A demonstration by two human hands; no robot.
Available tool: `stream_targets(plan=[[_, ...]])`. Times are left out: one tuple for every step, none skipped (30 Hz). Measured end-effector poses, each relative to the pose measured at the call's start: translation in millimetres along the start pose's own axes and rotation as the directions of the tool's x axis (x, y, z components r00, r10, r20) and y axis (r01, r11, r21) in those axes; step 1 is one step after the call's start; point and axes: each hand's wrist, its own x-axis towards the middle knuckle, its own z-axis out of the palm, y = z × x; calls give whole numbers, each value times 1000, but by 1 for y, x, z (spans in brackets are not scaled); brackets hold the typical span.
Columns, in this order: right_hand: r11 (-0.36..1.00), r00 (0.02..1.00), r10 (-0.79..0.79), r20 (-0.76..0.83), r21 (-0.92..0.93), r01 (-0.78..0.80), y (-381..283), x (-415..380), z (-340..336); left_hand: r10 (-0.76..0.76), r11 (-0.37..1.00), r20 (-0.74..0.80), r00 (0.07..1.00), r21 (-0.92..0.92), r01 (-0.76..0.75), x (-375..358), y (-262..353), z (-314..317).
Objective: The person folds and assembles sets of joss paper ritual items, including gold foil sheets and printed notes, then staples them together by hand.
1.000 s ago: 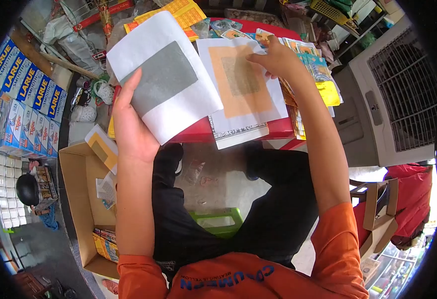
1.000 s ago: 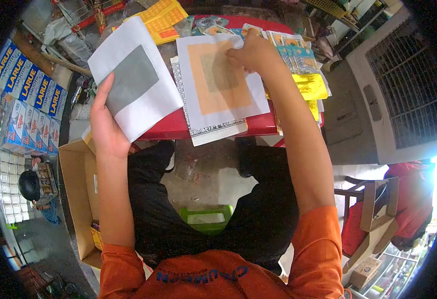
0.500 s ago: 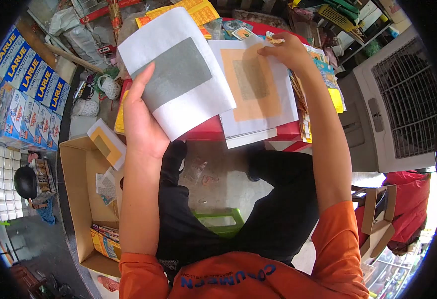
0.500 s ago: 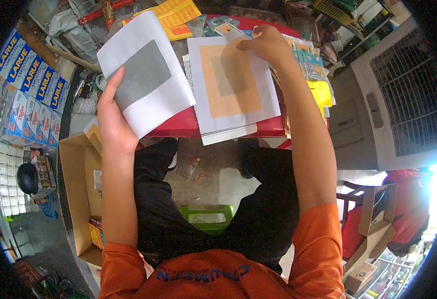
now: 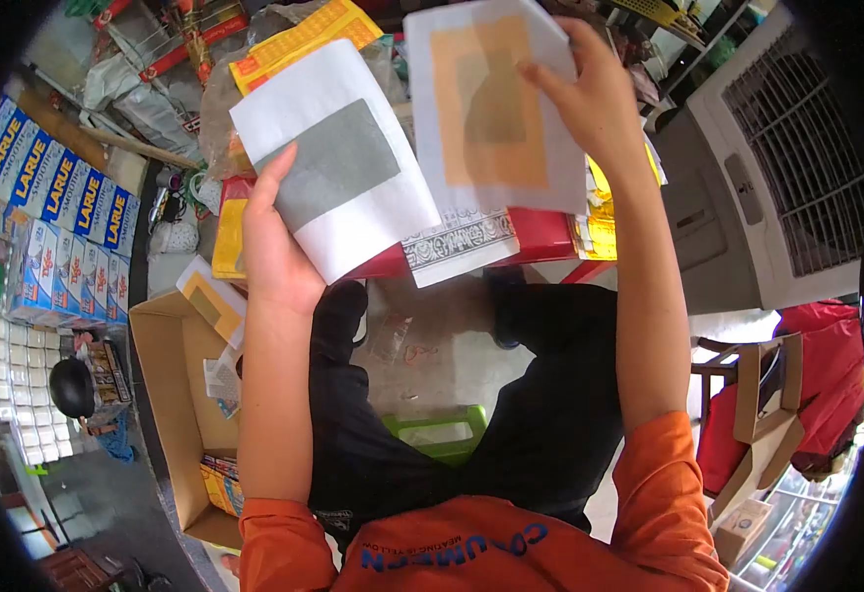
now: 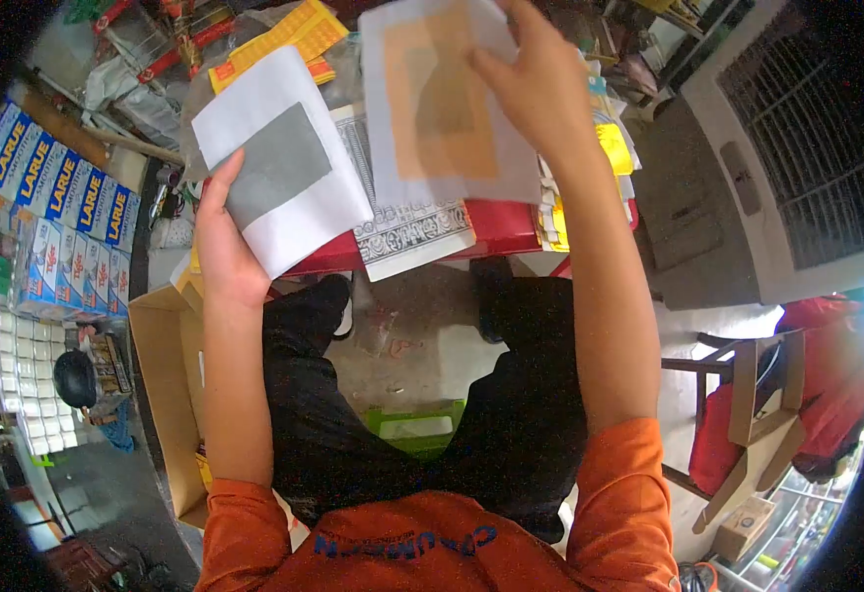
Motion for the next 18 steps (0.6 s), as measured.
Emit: stream_targets(plan=[[996,995,85,-56,12,-85,-13,1,-15,-4,1000,6,1000,13,4,1,-5,3],[985,979,169,-109,29,-167,-24,-1,-26,-59,998,38,998,2,59,2,-12,5],[989,968,111,-223,119,-85,-32,-7,-29,-113,993,69,991,-9,114,3,-19,7],[988,966,119,-229,126,-92,-24,-8,-32,-114,993,69,991,3,115,5,-28,8],[985,956,107,-272,159,-65,-14,-5,-36,-160,987,74,984,12,160,7,-39,11],[981,944,95,-315,190,-36,-8,-5,-39,-205,979,77,976,20,205,7,-48,16],[983,943,113,-313,176,-60,-6,-6,-43,-244,969,83,966,67,239,6,-55,22],[981,941,120,-316,181,-64,-3,-7,-45,-244,968,80,966,75,238,10,-60,22],[984,937,126,-324,159,-77,1,-7,-47,-259,964,100,961,87,251,15,-68,21],[986,934,131,-333,137,-90,4,-8,-49,-273,960,119,955,100,262,20,-73,21],[985,932,137,-337,143,-93,6,-10,-50,-266,960,107,958,124,252,23,-77,20],[981,929,152,-336,162,-102,6,-11,-51,-264,959,107,959,132,250,23,-77,23],[978,927,166,-335,180,-110,6,-11,-52,-256,957,87,963,163,240,23,-78,26],[977,926,168,-339,183,-111,8,-11,-52,-248,954,69,966,192,231,22,-79,28],[979,927,160,-340,177,-104,10,-11,-51,-248,953,70,966,197,230,22,-81,29],[981,928,150,-340,170,-97,11,-12,-51,-231,943,59,971,260,209,22,-84,29],[980,927,152,-342,171,-98,11,-13,-51,-214,928,50,976,324,187,22,-86,29],[981,928,164,-334,152,-118,8,-14,-51,-215,926,51,975,328,186,21,-88,29]])
